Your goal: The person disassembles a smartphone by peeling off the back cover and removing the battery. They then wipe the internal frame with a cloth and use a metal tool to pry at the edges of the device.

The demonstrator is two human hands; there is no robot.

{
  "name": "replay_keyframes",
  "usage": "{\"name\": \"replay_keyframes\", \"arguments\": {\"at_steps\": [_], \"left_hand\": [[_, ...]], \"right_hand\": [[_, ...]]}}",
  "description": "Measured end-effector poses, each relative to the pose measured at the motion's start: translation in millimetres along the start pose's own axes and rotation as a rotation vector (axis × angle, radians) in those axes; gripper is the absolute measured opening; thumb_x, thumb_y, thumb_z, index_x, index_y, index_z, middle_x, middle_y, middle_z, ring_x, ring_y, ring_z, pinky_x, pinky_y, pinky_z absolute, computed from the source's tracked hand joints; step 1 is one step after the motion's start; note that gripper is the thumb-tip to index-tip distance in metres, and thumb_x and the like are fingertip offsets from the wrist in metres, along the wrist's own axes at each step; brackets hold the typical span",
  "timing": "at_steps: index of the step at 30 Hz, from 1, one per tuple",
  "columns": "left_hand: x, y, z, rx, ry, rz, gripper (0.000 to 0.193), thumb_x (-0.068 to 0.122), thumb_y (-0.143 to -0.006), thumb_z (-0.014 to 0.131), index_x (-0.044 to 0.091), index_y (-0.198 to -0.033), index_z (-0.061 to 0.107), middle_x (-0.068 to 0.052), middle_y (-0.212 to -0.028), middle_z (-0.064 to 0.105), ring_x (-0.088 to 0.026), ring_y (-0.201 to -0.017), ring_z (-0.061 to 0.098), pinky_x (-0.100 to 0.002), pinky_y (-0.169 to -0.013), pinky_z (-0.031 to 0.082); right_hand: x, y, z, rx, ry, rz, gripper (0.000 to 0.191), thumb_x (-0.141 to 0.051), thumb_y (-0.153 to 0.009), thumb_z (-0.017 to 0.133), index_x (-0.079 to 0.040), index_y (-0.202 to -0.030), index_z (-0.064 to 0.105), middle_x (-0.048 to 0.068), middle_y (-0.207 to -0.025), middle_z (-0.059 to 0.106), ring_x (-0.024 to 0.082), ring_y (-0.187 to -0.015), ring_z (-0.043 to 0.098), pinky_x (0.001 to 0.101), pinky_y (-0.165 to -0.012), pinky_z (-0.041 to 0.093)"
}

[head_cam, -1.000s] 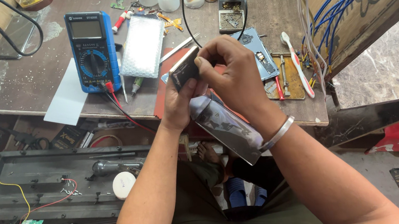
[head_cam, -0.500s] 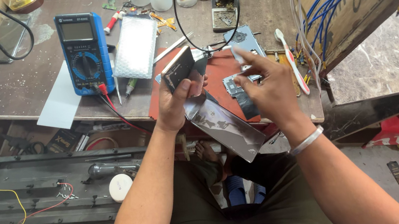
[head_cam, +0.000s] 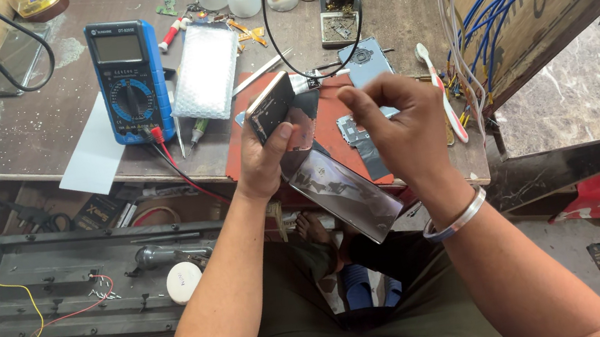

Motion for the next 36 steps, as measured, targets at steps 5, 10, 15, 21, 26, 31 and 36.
{"name": "replay_keyframes", "arguments": {"at_steps": [5,10,15,21,26,31,36], "left_hand": [[2,1,3,-0.059,0.039,0.042,0.049,0.030,-0.104,0.074,0.000,-0.137,0.054,-0.001,-0.101,0.062,-0.008,-0.091,0.059,-0.025,-0.084,0.050],[-1,0,1,-0.017,0.093,-0.039,0.062,0.028,-0.101,0.075,-0.001,-0.150,0.050,-0.009,-0.129,0.063,-0.015,-0.114,0.064,-0.030,-0.096,0.055],[2,-1,4,-0.018,0.041,0.056,0.057,0.027,-0.104,0.072,0.004,-0.149,0.045,-0.007,-0.137,0.060,-0.015,-0.122,0.062,-0.030,-0.105,0.056],[-3,1,7,-0.011,0.046,0.033,0.055,0.026,-0.105,0.072,0.009,-0.149,0.044,-0.006,-0.118,0.061,-0.012,-0.100,0.061,-0.029,-0.087,0.054],[-1,4,11,-0.048,0.004,0.081,0.055,0.026,-0.105,0.070,0.010,-0.149,0.040,-0.007,-0.117,0.064,-0.014,-0.104,0.063,-0.029,-0.088,0.055],[-1,5,15,-0.034,-0.024,0.080,0.052,0.022,-0.107,0.068,0.010,-0.148,0.040,-0.007,-0.116,0.064,-0.015,-0.106,0.064,-0.030,-0.091,0.057],[-1,6,16,0.003,-0.163,0.118,0.051,0.015,-0.107,0.067,0.010,-0.148,0.039,-0.006,-0.116,0.063,-0.013,-0.106,0.063,-0.029,-0.092,0.055]], "right_hand": [[-39,-3,11,-0.090,0.032,-0.431,0.024,-0.019,-0.092,0.081,-0.008,-0.112,0.076,0.006,-0.112,0.072,0.016,-0.100,0.071,0.0297,-0.084,0.058],[-55,-11,28,-0.028,0.242,-0.547,0.023,-0.018,-0.088,0.085,-0.010,-0.108,0.081,0.007,-0.103,0.073,0.024,-0.100,0.066,0.0381,-0.086,0.054],[-54,-13,40,0.011,0.267,-0.460,0.014,-0.022,-0.088,0.084,-0.013,-0.098,0.083,0.001,-0.093,0.073,0.022,-0.091,0.061,0.0370,-0.082,0.049],[-56,-4,42,0.116,0.361,-0.492,0.011,-0.027,-0.088,0.082,-0.017,-0.093,0.083,-0.004,-0.095,0.073,0.018,-0.096,0.058,0.0387,-0.091,0.035],[-58,0,45,0.175,0.370,-0.486,0.007,-0.022,-0.086,0.080,-0.015,-0.086,0.079,-0.004,-0.089,0.070,0.019,-0.093,0.058,0.0386,-0.092,0.035],[-57,0,48,0.213,0.375,-0.485,0.009,-0.023,-0.083,0.079,-0.015,-0.083,0.075,-0.003,-0.091,0.069,0.020,-0.091,0.057,0.0392,-0.091,0.036],[-51,-1,54,0.216,0.340,-0.489,0.011,-0.019,-0.079,0.073,-0.010,-0.082,0.067,0.003,-0.095,0.068,0.024,-0.097,0.060,0.0427,-0.094,0.041]]}}
Point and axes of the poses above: each hand's wrist, its own y-axis away from the middle knuckle, its own z-axis out of the palm, x = y × z, the point moved 4 cm from there along -y, towards the middle knuckle
